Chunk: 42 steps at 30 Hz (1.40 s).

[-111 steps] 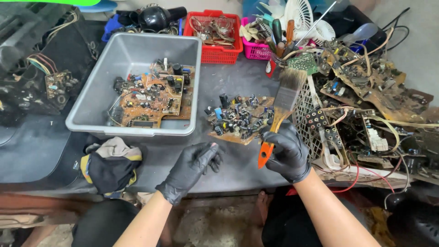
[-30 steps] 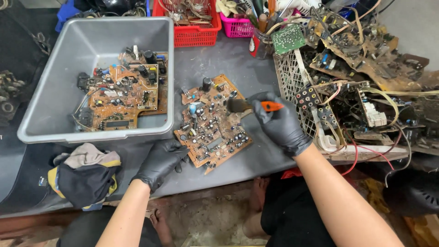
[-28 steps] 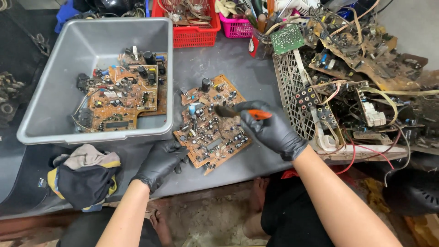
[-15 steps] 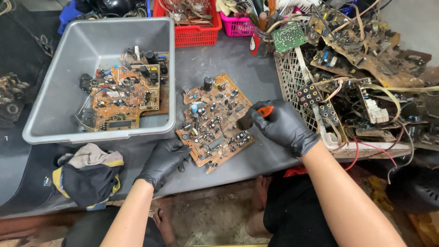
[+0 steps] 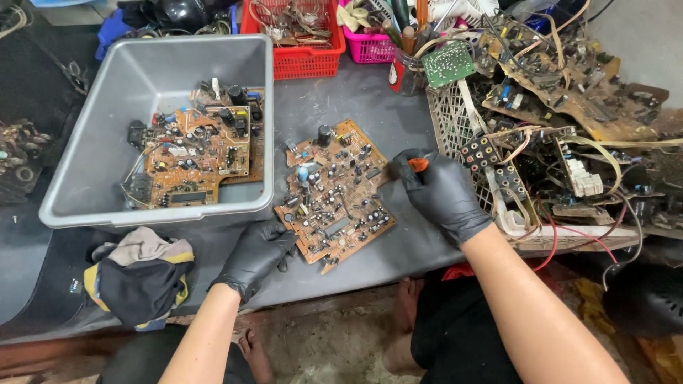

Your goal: Cleaning and inspecting a circuit board using a brush and a small tool at a repair bench.

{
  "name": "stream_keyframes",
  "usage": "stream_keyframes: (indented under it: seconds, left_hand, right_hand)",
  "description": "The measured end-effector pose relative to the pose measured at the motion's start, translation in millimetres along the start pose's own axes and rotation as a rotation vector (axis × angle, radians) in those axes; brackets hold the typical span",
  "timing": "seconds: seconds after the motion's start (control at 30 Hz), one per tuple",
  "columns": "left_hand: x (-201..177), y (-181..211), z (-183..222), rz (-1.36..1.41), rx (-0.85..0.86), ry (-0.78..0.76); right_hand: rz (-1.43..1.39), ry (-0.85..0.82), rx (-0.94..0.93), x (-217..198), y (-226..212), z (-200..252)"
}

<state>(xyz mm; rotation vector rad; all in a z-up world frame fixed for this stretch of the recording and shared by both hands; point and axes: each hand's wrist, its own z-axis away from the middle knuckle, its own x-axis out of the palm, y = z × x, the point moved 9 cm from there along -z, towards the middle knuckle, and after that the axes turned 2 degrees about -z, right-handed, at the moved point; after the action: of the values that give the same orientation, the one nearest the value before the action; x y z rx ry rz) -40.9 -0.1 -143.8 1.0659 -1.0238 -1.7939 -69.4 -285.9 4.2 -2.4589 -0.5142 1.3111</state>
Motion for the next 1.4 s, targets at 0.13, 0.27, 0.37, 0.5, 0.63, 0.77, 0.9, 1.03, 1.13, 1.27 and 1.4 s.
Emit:
stream_keyframes:
  seconds: [0.13,0.27,0.37,0.5,0.63,0.77,0.9,1.03,1.13,1.27,1.4]
  left_hand:
    - [-1.8,13.6,8.7,-0.012,0.009,-0.002]
    - [-3.2,12.7,8.4,-0.045,-0.018,0.014]
    - [-2.3,8.9,11.8,-0.060,-0.024,0.009]
    - [-4.2,13.7,11.5,-0.086,-0.030,0.011]
    - [-4.7,8.6,13.3,-0.132,-0.032,0.004]
    - [-9.2,5.7,7.2,-0.242,-0.004,0.024]
    - [-10.2,0.3,4.1,-0.329,0.003,0.025]
    - [-11.3,11.3,12.2,-0.432,0.016,0.058]
    - [-13.7,8.9,8.6,-0.513,0.012,0.088]
    - [-13.2,14.0,11.7,-0.506,0.050,0.121]
    - [-13.8,12.7,10.8,-0.509,0.053,0.104]
  right_hand:
    - [-0.034,0.097,-0.038,-1.8,-6.2,-4.3]
    - [-0.155,0.020,0.051,12.1,11.7,-7.7]
    - [-0.060,0.115,-0.022,5.3,4.1,-10.1]
    - [-0.360,0.060,0.064,16.8,-14.3,1.8]
    - [-0.078,0.104,-0.055,27.6,31.0,-4.5]
    - [-0.245,0.108,-0.091,15.8,-23.2,-3.7]
    - [-0.199,-0.019,-0.050,16.6,-29.4,-5.6]
    - [0.060,0.135,-0.234,2.0,-25.1,-12.4]
    - [-0.314,-0.022,-0.002,23.4,-12.7,-6.6]
    - [0.014,0.066,-0.034,14.9,11.1,-11.4]
    - [-0.359,0.051,0.009,25.0,-14.2,-2.3]
